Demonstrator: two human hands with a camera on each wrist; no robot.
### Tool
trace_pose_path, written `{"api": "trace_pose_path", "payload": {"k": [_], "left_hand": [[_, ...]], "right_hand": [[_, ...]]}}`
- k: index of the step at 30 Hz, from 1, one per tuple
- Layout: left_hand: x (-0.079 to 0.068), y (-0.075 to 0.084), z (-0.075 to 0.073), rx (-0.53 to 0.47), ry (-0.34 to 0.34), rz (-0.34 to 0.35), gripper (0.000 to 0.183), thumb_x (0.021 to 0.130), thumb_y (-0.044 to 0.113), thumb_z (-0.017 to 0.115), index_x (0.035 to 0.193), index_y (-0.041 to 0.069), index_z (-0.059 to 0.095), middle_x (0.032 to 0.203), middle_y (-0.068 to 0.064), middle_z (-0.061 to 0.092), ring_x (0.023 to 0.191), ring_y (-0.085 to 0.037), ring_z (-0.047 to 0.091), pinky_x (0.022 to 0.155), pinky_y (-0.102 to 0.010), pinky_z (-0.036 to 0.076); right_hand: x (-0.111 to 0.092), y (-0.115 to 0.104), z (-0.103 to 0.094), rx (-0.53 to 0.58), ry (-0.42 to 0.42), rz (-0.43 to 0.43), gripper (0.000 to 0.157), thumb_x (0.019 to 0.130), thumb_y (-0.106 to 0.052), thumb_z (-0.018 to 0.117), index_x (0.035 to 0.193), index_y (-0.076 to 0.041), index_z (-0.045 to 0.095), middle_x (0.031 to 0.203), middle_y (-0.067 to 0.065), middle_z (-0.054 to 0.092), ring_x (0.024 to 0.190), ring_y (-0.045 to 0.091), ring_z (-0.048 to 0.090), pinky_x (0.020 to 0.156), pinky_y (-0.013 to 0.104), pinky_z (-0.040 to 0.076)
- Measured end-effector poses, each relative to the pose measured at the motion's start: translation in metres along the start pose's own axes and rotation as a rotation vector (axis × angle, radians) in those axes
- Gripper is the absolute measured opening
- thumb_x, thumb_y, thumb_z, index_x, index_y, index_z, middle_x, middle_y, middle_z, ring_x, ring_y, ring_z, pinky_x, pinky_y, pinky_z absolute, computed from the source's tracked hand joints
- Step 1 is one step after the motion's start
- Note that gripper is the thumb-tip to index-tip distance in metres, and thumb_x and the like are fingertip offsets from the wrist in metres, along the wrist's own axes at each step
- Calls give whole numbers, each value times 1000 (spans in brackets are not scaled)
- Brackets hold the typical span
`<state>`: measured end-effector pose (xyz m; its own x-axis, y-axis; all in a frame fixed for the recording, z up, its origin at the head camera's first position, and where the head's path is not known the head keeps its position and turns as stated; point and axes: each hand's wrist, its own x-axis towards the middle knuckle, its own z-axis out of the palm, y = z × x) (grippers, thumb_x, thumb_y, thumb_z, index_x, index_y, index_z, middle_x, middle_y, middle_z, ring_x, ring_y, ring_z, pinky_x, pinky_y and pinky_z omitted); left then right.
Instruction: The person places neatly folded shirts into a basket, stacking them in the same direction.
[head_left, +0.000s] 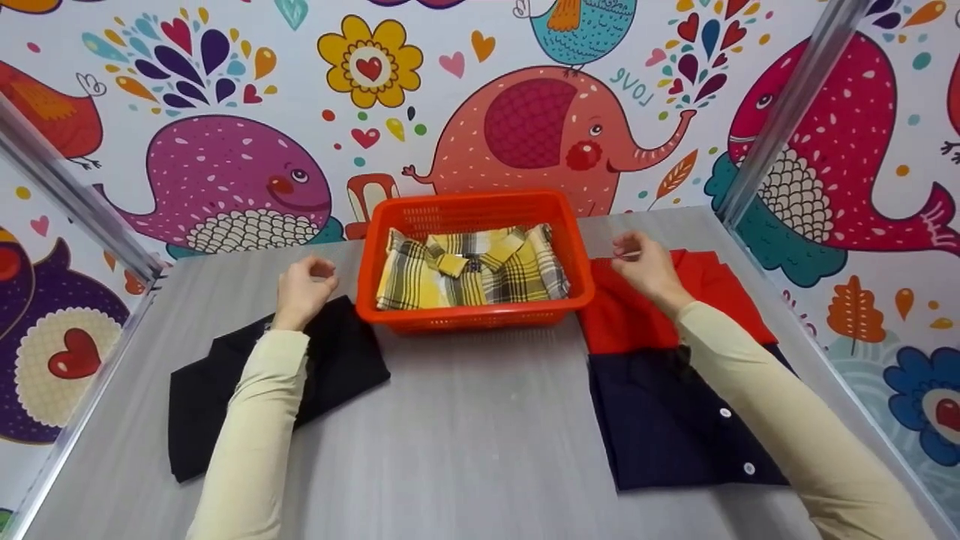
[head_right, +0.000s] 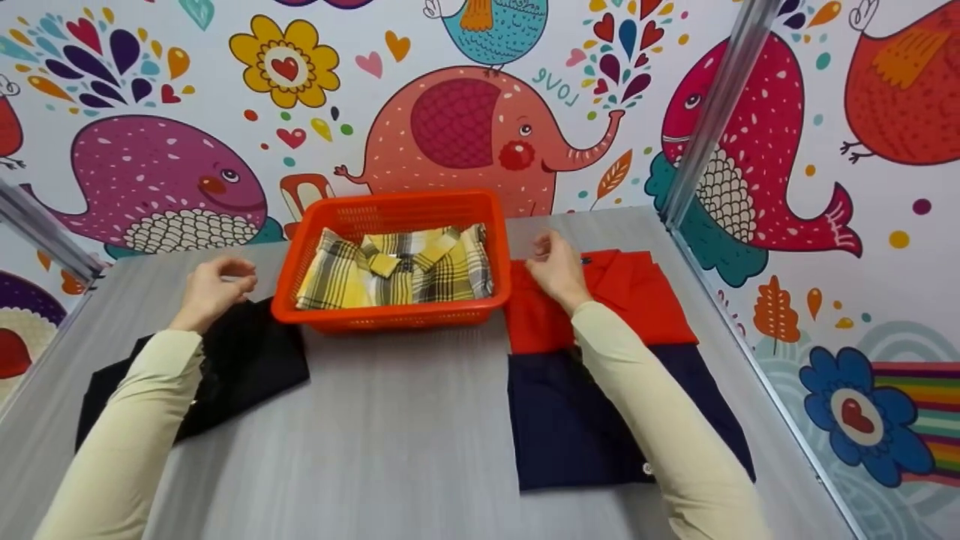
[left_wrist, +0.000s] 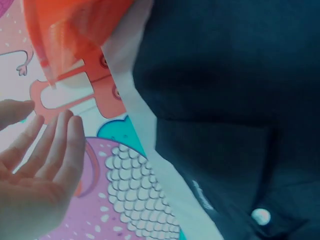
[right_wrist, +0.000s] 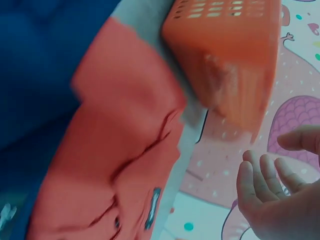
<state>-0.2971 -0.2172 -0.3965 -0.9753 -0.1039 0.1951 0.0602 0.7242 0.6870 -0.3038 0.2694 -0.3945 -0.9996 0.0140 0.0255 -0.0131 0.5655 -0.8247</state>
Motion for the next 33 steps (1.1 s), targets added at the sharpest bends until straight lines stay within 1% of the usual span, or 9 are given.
{"api": "trace_pose_path", "payload": {"k": [4, 9, 12, 14, 16, 20, 25, 29, 33], "left_hand": [[-8, -11, -5, 9, -24, -19, 26, 87, 5, 61, 108, -10, 63, 107, -27, 65, 98, -40, 61, 91, -47, 45], [-18, -21, -12, 25, -24, -37, 25, 87, 5, 61, 107, -10, 63, 105, -27, 65, 97, -40, 61, 88, -46, 45], [-26, -23, -12, 6, -30, -88, 21, 85, 3, 62, 101, -10, 64, 93, -23, 67, 81, -34, 64, 73, -37, 51], [-33, -22, -10, -32, -54, -144, 18, 84, 2, 63, 98, -9, 64, 83, -18, 67, 69, -26, 63, 60, -29, 51], [-42, -20, -7, -60, -76, -200, 12, 83, 1, 64, 94, -6, 64, 76, -11, 66, 58, -19, 61, 50, -22, 47], [-59, -13, 1, -100, -101, -245, 4, 81, -1, 65, 85, 0, 64, 69, -6, 63, 55, -14, 59, 48, -20, 46], [-82, 0, 15, -141, -143, -269, 6, 79, -3, 65, 84, -1, 65, 69, -5, 63, 57, -14, 60, 49, -20, 47], [-99, 15, 31, -171, -193, -252, 8, 77, -5, 64, 85, -2, 65, 70, -5, 64, 60, -16, 61, 51, -22, 48], [-113, 30, 48, -161, -224, -181, 10, 73, -4, 63, 80, 2, 67, 68, -2, 63, 58, -14, 57, 52, -23, 45]], "right_hand": [[-11, 11, -20, -55, -30, 22, 42, 92, -6, 59, 129, 4, 45, 128, 24, 49, 110, 37, 49, 94, 46, 47], [-26, 26, -40, -89, -66, 6, 39, 92, -8, 59, 126, 6, 47, 124, 25, 51, 107, 37, 51, 89, 43, 49], [-38, 35, -50, -92, -58, -32, 33, 92, -6, 58, 121, 6, 50, 119, 25, 54, 106, 37, 54, 87, 37, 49], [-47, 41, -55, -84, -44, -58, 29, 92, -5, 59, 118, 7, 52, 116, 25, 56, 102, 34, 57, 83, 29, 50], [-55, 46, -59, -65, -26, -93, 27, 91, -2, 59, 116, 8, 53, 112, 25, 58, 96, 28, 59, 77, 22, 49], [-72, 54, -69, 8, -5, -138, 26, 90, 2, 59, 113, 11, 53, 106, 23, 59, 86, 12, 59, 71, 16, 48], [-90, 58, -86, 69, -36, -125, 23, 93, 1, 57, 115, 7, 52, 101, 4, 60, 86, 4, 62, 74, 16, 49], [-102, 59, -103, 105, -38, -114, 19, 95, -2, 57, 113, -3, 56, 98, -9, 61, 89, 2, 62, 77, 14, 49], [-113, 61, -117, 92, -28, -100, 18, 95, -6, 59, 112, -13, 60, 99, -12, 61, 89, 1, 61, 76, 13, 47]]}}
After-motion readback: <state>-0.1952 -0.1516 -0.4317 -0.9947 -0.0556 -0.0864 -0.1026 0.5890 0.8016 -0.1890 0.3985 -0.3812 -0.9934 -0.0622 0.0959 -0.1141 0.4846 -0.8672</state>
